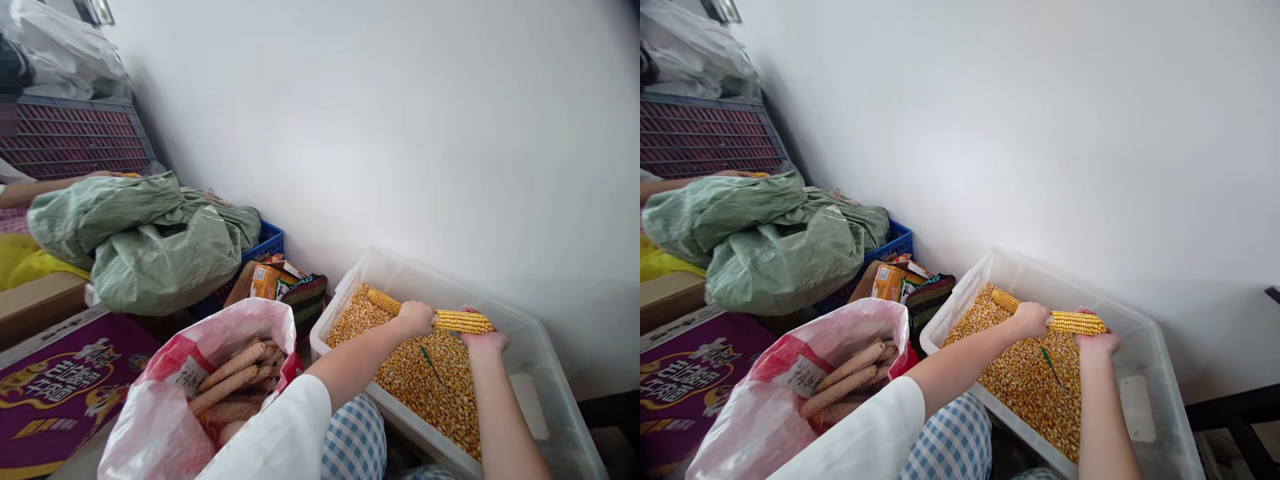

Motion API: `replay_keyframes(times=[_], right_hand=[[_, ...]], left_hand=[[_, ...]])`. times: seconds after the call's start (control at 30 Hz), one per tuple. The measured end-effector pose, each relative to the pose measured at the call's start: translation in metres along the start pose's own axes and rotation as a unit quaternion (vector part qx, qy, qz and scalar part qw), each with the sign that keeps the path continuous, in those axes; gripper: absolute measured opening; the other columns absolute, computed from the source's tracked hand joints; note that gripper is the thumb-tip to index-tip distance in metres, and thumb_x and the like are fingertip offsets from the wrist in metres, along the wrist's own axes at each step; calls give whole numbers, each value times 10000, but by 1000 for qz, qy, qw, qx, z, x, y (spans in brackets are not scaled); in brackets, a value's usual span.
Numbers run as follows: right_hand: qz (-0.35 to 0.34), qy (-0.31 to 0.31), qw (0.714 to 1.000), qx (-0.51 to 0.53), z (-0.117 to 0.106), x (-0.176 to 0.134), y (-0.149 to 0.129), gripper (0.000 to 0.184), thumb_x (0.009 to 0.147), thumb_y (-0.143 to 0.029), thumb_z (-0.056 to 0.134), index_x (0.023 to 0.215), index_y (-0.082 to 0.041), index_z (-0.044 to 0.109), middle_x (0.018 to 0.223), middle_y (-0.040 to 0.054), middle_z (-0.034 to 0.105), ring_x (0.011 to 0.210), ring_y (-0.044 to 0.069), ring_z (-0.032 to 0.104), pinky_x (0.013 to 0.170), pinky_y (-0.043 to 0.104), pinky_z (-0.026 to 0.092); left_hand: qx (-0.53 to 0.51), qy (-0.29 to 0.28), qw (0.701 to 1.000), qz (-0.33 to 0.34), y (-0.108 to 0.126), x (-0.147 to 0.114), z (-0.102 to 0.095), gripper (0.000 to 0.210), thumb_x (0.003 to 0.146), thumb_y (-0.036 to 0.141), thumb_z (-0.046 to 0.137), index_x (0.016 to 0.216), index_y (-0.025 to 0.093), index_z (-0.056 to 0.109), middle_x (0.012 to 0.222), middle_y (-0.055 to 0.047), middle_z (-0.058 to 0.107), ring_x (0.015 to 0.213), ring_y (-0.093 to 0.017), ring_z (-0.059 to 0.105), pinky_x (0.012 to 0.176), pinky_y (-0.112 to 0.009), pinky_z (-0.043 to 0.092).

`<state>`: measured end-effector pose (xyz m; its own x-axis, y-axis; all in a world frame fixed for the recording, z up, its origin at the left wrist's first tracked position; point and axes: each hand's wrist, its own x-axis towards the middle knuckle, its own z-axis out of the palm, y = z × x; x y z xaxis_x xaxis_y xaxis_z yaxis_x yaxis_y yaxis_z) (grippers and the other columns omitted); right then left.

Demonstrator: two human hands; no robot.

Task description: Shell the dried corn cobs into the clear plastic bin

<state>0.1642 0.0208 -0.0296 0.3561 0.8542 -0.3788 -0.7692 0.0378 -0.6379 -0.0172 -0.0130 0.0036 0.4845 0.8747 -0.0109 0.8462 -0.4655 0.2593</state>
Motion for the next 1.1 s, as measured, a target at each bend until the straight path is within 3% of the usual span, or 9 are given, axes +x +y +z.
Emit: replay_keyframes(times=[0.13, 0.27, 0.4, 0.63, 1.1], right_hand=[[7, 30, 999, 19, 5, -4, -1, 425, 816, -283, 34, 748, -181, 441, 648, 43, 518, 596, 187, 569, 463, 392, 491], [14, 43, 999, 23, 7, -6, 0, 453, 831, -290, 12, 746, -181, 443, 653, 33, 514, 609, 175, 585, 469, 368, 497], [26, 35, 999, 17, 7, -6, 2, 418, 832, -276, 40, 750, -185, 440, 691, 29, 531, 617, 161, 593, 497, 369, 510], [32, 39, 999, 19, 8, -10, 4, 452, 836, -265, 45, 754, -174, 480, 787, 66, 570, 649, 169, 601, 514, 390, 515], [34, 49, 998, 19, 10, -10, 8, 448, 832, -270, 54, 784, -186, 492, 773, 79, 568, 687, 192, 609, 544, 418, 514]], left_hand=[[-3, 29, 1000, -6, -1, 1, 2, 360, 721, 299, 516, 1055, 165, 514, 916, -78, 643, 838, -225, 616, 707, -327, 498], [0, 40, 999, -8, -1, 4, 5, 273, 725, 267, 505, 975, 171, 558, 917, -75, 647, 826, -217, 618, 702, -319, 496], [-1, 32, 999, -13, -2, 6, 5, 194, 745, 241, 476, 873, 187, 612, 891, -73, 655, 812, -221, 622, 691, -326, 495], [-5, 18, 1000, -17, -1, 3, 3, 217, 722, 252, 520, 912, 188, 602, 911, -73, 653, 817, -211, 620, 703, -314, 495], [-14, 14, 1000, -15, -1, -2, 4, 256, 681, 293, 511, 905, 193, 584, 873, -68, 653, 794, -224, 624, 675, -334, 507]])
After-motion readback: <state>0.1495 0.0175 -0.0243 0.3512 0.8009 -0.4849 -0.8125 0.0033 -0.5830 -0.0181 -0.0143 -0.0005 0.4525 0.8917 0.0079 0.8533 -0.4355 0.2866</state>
